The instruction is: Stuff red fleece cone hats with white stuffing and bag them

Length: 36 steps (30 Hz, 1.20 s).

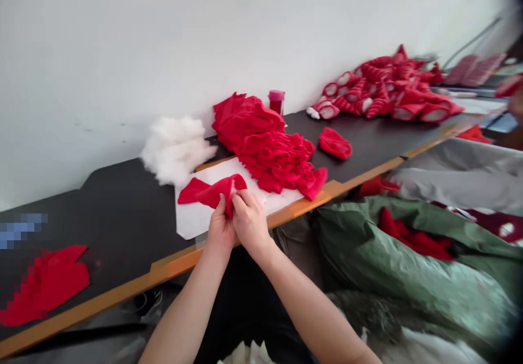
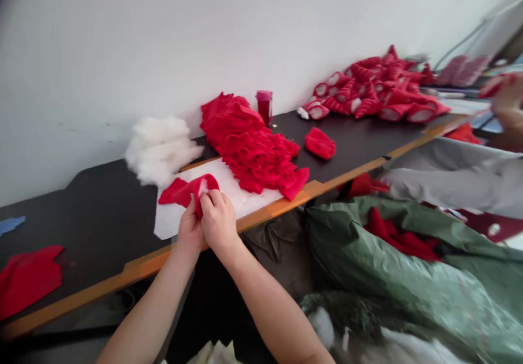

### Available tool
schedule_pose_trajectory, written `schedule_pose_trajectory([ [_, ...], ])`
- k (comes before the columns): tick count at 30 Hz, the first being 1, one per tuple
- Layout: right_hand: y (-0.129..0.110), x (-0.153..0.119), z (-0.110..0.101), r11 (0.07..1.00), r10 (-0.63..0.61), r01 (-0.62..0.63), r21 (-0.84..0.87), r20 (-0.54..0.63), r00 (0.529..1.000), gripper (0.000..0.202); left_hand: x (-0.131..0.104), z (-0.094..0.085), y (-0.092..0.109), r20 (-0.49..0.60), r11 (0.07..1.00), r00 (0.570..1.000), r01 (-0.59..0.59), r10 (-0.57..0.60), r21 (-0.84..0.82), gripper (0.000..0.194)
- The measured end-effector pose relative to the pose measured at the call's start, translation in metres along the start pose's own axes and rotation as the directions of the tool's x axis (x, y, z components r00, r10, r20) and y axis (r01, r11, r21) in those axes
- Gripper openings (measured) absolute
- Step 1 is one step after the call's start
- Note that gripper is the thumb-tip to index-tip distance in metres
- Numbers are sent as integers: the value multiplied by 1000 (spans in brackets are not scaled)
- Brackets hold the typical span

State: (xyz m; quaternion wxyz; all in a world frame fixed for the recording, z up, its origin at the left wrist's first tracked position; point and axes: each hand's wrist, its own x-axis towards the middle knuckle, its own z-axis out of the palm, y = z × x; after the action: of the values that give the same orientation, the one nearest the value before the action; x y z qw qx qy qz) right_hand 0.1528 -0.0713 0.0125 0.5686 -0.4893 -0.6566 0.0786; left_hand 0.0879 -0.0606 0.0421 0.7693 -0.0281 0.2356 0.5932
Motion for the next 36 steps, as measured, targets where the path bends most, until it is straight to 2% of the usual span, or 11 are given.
schedule_pose_trajectory([
  [5, -7, 0, 16, 928, 67, -102, 359, 107, 992, 17, 9, -9, 27, -34, 993, 993, -113, 114, 29, 33],
  [10, -12, 14, -4, 675, 364, -233, 700, -42, 930, 16, 11, -18, 43, -19, 981, 981, -190, 191, 34, 34],
  [15, -13, 18, 2, 944, 155, -104, 313, -142, 978, 16, 1, -16, 26, 54, 993, 992, -119, 118, 27, 42],
  [19, 0, 20, 16, 993, 113, -114, 6, -193, 975, 14, -6, -17, 6, 77, 994, 997, -38, 30, 103, 44],
  [22, 11, 23, 15, 970, 243, -229, 84, -243, 939, 25, -4, -21, 3, 91, 987, 996, -10, -4, 161, 43],
  [25, 18, 25, 8, 943, 270, -248, 221, -73, 960, 18, 0, -27, 5, 75, 966, 997, 15, -35, 259, 37],
  [27, 22, 26, 3, 939, 251, -231, 256, -45, 967, 9, 2, -32, 7, 131, 926, 991, -34, -17, 377, 33],
  [29, 26, 26, 1, 935, 275, -237, 263, -116, 955, 4, 4, -38, 9, 233, 821, 964, -233, 125, 521, 43],
  [32, 34, 26, 3, 900, 334, -282, 331, -111, 936, 7, 9, -46, 14, 388, 400, 814, -559, 432, 727, 60],
  [34, 35, 24, 4, 849, 381, -322, 419, -63, 923, 8, 14, -47, 19, 478, 90, 724, -591, 497, 801, 47],
  [36, 34, 20, 3, 785, 422, -355, 508, -19, 906, 13, 19, -45, 24, 535, -94, 690, -567, 487, 818, 28],
])
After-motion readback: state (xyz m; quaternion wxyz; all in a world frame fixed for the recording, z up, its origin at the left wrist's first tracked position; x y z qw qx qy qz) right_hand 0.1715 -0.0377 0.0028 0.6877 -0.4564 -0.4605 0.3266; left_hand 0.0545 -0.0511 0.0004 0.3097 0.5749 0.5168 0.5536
